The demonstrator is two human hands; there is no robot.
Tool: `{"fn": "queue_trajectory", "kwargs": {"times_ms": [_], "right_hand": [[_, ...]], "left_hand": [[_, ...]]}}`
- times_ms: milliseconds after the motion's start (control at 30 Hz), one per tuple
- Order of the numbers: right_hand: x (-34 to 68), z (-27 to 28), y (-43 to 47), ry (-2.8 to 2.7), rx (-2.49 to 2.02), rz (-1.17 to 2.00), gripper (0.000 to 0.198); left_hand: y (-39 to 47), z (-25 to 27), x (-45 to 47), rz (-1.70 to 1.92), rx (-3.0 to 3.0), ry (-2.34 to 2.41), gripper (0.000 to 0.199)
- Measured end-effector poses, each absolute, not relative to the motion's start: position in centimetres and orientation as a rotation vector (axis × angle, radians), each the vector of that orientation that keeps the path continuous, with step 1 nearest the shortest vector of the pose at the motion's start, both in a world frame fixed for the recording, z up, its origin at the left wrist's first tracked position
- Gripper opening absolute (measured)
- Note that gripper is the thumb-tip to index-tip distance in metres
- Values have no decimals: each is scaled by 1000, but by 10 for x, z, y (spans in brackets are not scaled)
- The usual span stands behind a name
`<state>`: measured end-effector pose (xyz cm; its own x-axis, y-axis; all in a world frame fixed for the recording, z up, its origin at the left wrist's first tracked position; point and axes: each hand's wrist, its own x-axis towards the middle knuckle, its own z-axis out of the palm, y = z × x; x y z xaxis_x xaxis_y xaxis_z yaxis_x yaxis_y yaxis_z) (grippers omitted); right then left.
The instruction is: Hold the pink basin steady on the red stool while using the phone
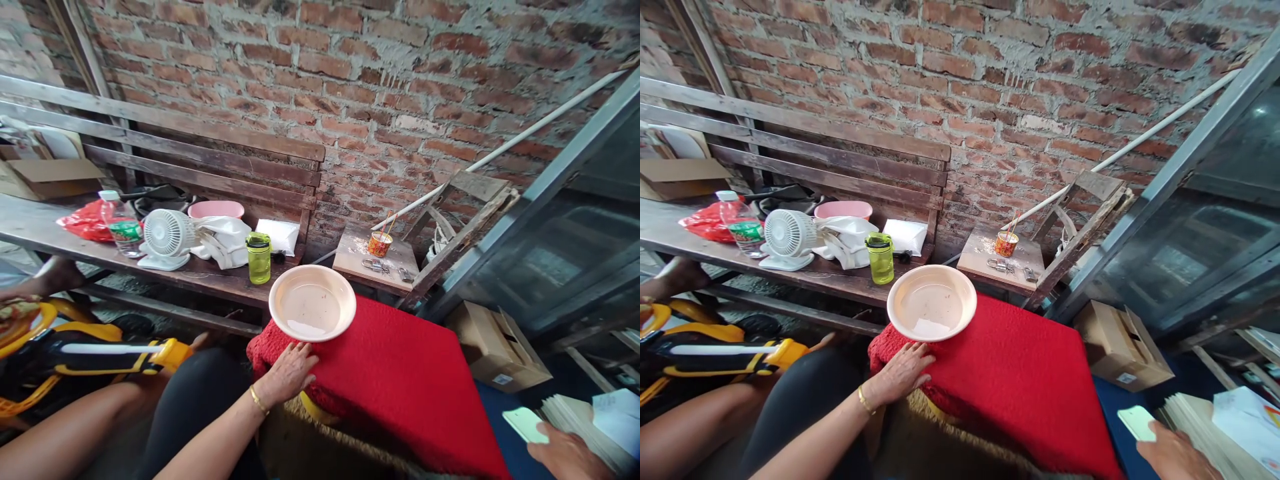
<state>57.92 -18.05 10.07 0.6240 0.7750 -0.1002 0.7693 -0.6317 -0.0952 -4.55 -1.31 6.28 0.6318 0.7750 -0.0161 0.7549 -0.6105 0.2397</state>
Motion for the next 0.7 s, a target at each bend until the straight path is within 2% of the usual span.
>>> {"fn": "queue_trajectory", "kwargs": {"times_ms": [100,300,400,533,700], "right_hand": [[522,105,-160,-1391,-2787,366,60],[286,137,-85,-1985,-2163,545,58],[216,139,-64,-2168,-1984,583,54],[225,128,-63,-2190,-1983,613,55],[363,109,-110,-1849,-2362,616,65]], "left_hand": [[-12,68,-49,135,2601,1313,33],[-10,83,-55,50,2554,1374,35],[-6,86,-55,51,2535,1362,32],[-1,83,-52,49,2558,1369,26],[-4,77,-46,133,2687,1307,26]]}}
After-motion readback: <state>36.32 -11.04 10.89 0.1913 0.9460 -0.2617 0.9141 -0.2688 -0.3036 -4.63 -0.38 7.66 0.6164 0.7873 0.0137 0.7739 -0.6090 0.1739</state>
